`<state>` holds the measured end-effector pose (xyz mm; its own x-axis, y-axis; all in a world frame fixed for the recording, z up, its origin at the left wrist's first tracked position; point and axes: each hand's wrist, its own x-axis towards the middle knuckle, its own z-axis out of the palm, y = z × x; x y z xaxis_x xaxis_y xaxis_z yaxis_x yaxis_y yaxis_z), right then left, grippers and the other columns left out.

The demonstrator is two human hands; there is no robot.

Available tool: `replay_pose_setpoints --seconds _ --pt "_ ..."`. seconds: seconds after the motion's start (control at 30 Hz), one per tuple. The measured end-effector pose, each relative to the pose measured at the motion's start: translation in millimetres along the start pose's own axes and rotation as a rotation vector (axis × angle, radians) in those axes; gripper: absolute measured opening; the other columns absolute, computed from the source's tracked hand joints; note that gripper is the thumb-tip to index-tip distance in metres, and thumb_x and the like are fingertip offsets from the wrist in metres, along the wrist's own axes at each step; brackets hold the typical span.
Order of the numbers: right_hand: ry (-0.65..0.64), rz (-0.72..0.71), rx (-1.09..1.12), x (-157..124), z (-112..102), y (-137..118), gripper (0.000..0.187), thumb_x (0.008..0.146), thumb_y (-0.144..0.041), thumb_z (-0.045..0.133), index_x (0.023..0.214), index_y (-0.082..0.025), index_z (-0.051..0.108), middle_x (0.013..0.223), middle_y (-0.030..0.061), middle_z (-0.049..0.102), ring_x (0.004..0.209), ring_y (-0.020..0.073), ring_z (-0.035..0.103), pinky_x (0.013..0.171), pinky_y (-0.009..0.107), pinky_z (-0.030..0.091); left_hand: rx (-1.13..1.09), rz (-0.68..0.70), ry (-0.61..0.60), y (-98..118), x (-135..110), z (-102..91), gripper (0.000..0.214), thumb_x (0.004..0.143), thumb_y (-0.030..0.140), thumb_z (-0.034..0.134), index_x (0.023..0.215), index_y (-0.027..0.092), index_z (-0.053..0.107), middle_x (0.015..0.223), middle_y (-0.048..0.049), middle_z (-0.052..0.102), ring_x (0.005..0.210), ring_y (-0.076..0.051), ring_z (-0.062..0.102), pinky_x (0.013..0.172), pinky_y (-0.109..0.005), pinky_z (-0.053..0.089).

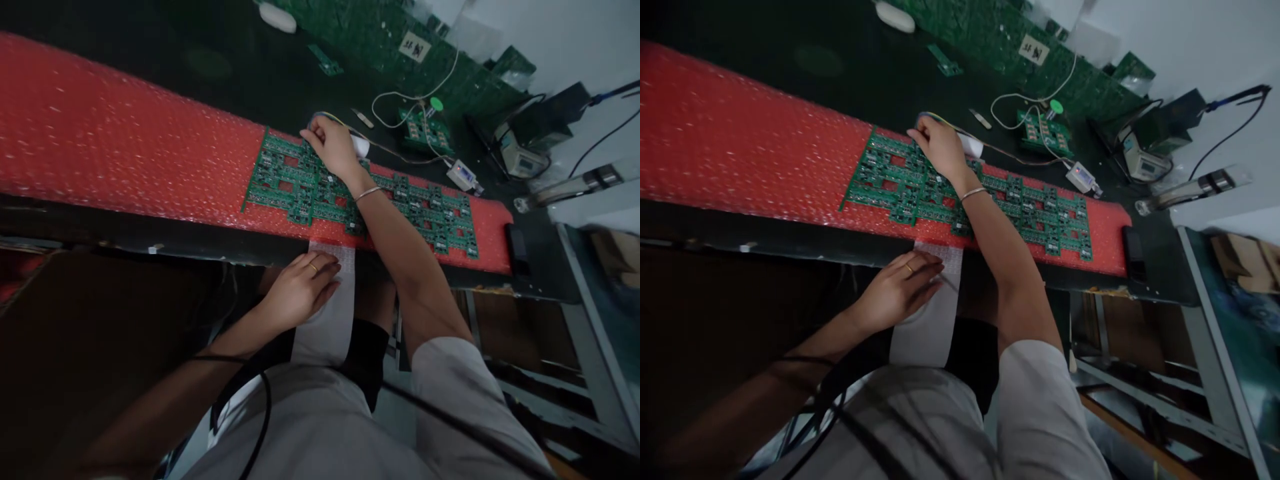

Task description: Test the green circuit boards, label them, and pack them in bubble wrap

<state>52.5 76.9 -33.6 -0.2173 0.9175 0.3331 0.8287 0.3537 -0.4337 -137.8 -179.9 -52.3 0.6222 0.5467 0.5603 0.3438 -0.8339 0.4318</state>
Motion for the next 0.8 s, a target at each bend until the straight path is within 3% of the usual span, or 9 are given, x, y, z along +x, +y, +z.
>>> replay_pose_setpoints --seconds 0.2,0.37,0.53,0.7,0.8 --pt "0.025 -0.050 -0.007 4.2 3.3 3.7 0.060 0.095 -0.086 0.042 0.084 -0.027 0.050 0.074 -0.0041 0.061 0.076 0.0122 0.051 0.075 0.030 0.038 0.057 0.004 0.035 -2.9 -10.8 16.0 0.027 0.103 0.026 0.062 0.126 0.015 0.070 0.127 -0.0136 0.073 0.123 -0.028 0.066 0.103 -0.042 0.055" --pt "0.020 -0.031 -0.006 1.5 3.0 0.7 0.055 0.099 -0.079 0.044 0.088 -0.026 0.054 0.079 -0.0009 0.065 0.078 0.0137 0.055 0.078 0.031 0.042 0.163 -0.020 -0.006 -0.5 -27.5 18.6 0.045 0.105 0.025 0.058 0.148 0.013 0.054 0.154 -0.0175 0.056 0.149 -0.031 0.049 0.122 -0.049 0.042" --pt "0.014 -0.011 0.021 -1.0 -0.2 -2.0 0.052 0.097 -0.077 0.051 0.091 -0.026 0.059 0.080 0.0028 0.065 0.088 0.0217 0.064 0.080 0.036 0.047 0.183 -0.031 -0.008 7.9 -34.9 23.8 0.060 0.104 0.024 0.060 0.159 0.011 0.040 0.157 -0.0203 0.052 0.153 -0.031 0.043 0.124 -0.050 0.039" --pt "0.008 -0.005 0.025 1.1 -0.9 -1.2 0.050 0.099 -0.074 0.052 0.087 -0.026 0.057 0.078 0.0016 0.064 0.084 0.0186 0.060 0.078 0.033 0.044 0.132 -0.040 -0.004 9.9 -36.8 22.0 0.056 0.105 0.022 0.056 0.158 0.013 0.042 0.156 -0.0189 0.054 0.152 -0.029 0.045 0.123 -0.047 0.041" --pt "0.007 -0.003 0.019 2.7 -0.6 -1.2 0.042 0.101 -0.064 0.058 0.086 -0.025 0.055 0.075 -0.0016 0.062 0.078 0.0136 0.053 0.078 0.030 0.039 0.049 -0.088 0.093 4.3 -37.9 12.8 0.050 0.103 0.019 0.058 0.152 0.019 0.050 0.150 -0.0157 0.061 0.145 -0.027 0.054 0.120 -0.047 0.045"
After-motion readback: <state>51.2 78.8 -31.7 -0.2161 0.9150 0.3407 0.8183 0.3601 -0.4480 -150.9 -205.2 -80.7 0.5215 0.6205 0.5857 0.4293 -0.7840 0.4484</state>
